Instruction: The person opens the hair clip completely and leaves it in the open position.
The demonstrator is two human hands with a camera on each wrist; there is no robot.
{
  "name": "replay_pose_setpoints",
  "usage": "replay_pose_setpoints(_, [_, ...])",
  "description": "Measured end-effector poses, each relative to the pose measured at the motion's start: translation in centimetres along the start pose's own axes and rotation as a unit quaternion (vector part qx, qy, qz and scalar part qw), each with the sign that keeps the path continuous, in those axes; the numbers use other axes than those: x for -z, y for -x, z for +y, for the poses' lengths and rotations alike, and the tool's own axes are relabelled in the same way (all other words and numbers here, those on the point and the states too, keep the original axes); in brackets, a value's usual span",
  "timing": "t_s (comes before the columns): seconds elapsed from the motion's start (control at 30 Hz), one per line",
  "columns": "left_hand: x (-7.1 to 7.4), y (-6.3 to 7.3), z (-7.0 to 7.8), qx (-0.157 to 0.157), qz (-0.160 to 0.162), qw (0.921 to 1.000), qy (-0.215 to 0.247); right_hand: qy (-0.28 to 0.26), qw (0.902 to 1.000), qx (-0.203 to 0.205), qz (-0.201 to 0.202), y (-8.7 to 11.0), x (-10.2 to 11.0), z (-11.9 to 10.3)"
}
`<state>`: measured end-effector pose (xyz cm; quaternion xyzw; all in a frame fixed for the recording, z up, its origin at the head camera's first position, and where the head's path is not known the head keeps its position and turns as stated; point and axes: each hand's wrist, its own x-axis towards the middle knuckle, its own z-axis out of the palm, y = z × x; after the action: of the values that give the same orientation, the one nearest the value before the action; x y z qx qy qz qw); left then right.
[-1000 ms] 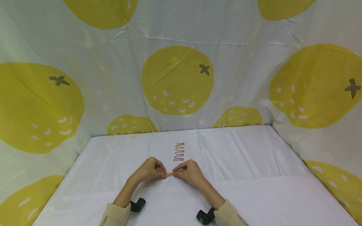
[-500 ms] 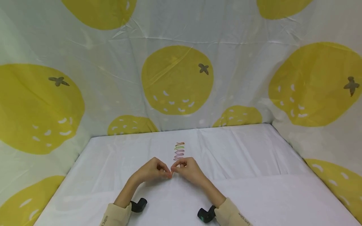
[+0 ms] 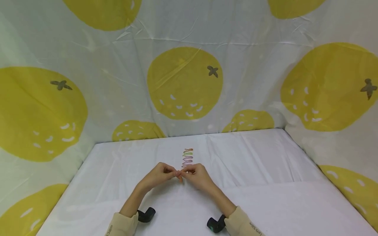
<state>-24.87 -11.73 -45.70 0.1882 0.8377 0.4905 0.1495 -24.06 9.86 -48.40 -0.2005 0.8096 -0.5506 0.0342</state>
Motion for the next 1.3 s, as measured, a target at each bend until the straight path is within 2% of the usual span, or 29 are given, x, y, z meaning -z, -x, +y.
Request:
replay_pose_setpoints(0.17, [-0.04,-0.03,0.24,0.036,0.033,0.9987,0.015,0.015,0.9997,0.002,-0.018,0.21,-0.12,-0.54])
replay_pose_setpoints(0.27, [0.02,-0.01,0.29,0.050,0.054,0.9970,0.026,0.037,0.9993,0.007,-0.004,0.21,-0.24,-0.74])
replay_pose_setpoints(0.43, [-0.05,-0.02,0.18,0.065,0.079,0.9940,0.038,0.049,0.9986,0.004,0.017,0.19,-0.14,-0.71])
replay_pose_setpoints(0.6, [-0.14,-0.15,0.25,0.080,0.105,0.9902,0.046,0.043,0.9989,-0.014,0.006,0.24,-0.12,-0.50])
replay_pose_setpoints(0.73, [-0.02,-0.24,0.09,0.094,0.123,0.9856,0.068,0.048,0.9988,-0.009,0.005,0.18,-0.29,-0.38])
replay_pose_setpoints(0.9, [0.28,-0.11,-0.18,0.104,0.127,0.9817,0.097,0.049,0.9988,-0.001,0.007,0.08,-0.51,-0.45])
replay_pose_setpoints(1.03, [0.34,-0.05,-0.10,0.109,0.153,0.9763,0.109,0.051,0.9986,-0.011,0.001,0.07,-0.55,-0.58])
replay_pose_setpoints(1.13, [0.29,-0.07,0.00,0.112,0.169,0.9723,0.116,0.060,0.9980,-0.006,0.019,0.09,-0.51,-0.68])
replay_pose_setpoints(1.3, [0.23,-0.09,-0.08,0.121,0.168,0.9712,0.117,0.067,0.9962,0.016,0.054,0.17,-0.43,-0.69])
